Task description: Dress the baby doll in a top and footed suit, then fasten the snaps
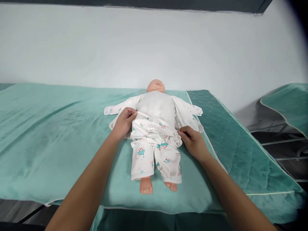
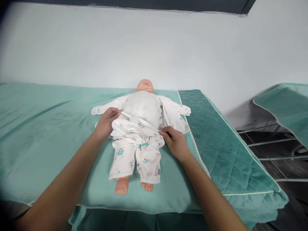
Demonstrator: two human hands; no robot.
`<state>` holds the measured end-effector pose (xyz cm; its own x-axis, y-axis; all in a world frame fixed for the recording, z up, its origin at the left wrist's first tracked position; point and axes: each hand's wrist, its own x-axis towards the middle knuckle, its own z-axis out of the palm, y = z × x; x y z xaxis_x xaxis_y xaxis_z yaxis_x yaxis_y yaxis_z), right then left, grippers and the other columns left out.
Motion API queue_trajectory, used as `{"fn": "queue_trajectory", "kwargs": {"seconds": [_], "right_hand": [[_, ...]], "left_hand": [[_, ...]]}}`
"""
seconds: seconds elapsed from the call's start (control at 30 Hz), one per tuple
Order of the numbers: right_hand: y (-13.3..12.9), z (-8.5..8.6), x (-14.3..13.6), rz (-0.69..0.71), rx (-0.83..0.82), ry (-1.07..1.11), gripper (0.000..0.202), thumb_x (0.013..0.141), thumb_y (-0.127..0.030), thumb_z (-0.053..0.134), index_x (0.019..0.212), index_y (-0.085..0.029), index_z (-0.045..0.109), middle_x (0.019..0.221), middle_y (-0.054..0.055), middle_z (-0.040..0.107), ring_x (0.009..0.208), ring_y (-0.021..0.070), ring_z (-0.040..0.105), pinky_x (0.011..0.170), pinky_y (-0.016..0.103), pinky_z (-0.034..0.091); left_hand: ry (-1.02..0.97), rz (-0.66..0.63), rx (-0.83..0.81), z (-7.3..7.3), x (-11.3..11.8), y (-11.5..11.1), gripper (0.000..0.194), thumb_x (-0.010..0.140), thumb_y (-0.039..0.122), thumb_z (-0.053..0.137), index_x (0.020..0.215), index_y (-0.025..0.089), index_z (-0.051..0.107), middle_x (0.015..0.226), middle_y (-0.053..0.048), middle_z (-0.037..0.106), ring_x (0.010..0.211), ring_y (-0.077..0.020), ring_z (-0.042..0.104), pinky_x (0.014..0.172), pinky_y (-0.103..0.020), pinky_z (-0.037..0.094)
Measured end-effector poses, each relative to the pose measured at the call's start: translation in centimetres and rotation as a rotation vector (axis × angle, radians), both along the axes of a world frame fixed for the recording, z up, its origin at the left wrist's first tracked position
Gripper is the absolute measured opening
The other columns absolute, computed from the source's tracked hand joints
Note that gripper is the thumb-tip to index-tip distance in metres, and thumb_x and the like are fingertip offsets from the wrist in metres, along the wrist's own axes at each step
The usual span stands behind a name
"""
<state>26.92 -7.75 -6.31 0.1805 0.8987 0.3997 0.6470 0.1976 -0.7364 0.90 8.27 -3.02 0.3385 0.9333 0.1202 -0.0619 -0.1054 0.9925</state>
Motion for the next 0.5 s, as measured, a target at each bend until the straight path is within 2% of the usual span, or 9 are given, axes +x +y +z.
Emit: {"fn": "queue_trajectory", "kwargs": {"seconds": [0.17, 0.27, 0.33, 0.4, 0.5], "right_hand": [[1.0, 2.2, -0.3, -0.101, 0.018, -0.052, 0.022, 0.093, -0.042, 0.055, 0.084, -0.023, 0.059, 0.066, -0.001, 0.058, 0.06, 0.0143, 0.049, 0.059, 0.028, 0.039], [3.2, 4.1, -0.2, -0.177, 0.082, -0.066, 0.02, 0.092, -0.041, 0.057, 0.083, -0.023, 0.057, 0.064, -0.003, 0.055, 0.058, 0.0136, 0.048, 0.06, 0.028, 0.038], [5.2, 4.6, 0.1, -0.218, 0.145, -0.048, 0.019, 0.091, -0.04, 0.057, 0.082, -0.023, 0.056, 0.066, -0.003, 0.055, 0.061, 0.0136, 0.048, 0.062, 0.028, 0.038], [7.0, 4.2, 0.5, -0.254, 0.186, -0.002, 0.018, 0.091, -0.038, 0.057, 0.081, -0.023, 0.054, 0.068, -0.003, 0.054, 0.064, 0.014, 0.048, 0.064, 0.028, 0.039], [8.8, 2.1, 1.0, -0.246, 0.139, 0.076, 0.019, 0.09, -0.039, 0.055, 0.08, -0.023, 0.053, 0.069, -0.002, 0.054, 0.066, 0.0145, 0.047, 0.063, 0.027, 0.038]], "left_hand": [[-0.018, 0.045, 0.033, -1.6, 0.3, -0.5, 0.019, 0.081, 0.033, 0.066, 0.09, 0.021, 0.054, 0.08, 0.001, 0.056, 0.063, -0.0113, 0.05, 0.055, -0.023, 0.038], [-0.016, 0.022, 0.057, -1.7, 0.0, -0.7, 0.017, 0.079, 0.028, 0.066, 0.089, 0.021, 0.054, 0.081, 0.001, 0.055, 0.066, -0.0112, 0.049, 0.057, -0.022, 0.038], [0.005, 0.03, 0.072, -1.6, 0.0, -0.7, 0.016, 0.079, 0.027, 0.065, 0.089, 0.021, 0.053, 0.081, 0.001, 0.054, 0.067, -0.0116, 0.048, 0.057, -0.023, 0.038], [0.024, 0.046, 0.069, -1.7, 0.0, -0.5, 0.016, 0.08, 0.029, 0.064, 0.089, 0.022, 0.053, 0.081, 0.001, 0.054, 0.067, -0.0121, 0.048, 0.056, -0.023, 0.037], [0.033, 0.095, 0.028, -1.9, 0.3, -0.2, 0.017, 0.082, 0.034, 0.063, 0.089, 0.022, 0.053, 0.076, 0.002, 0.051, 0.061, -0.0117, 0.045, 0.052, -0.024, 0.035]]}}
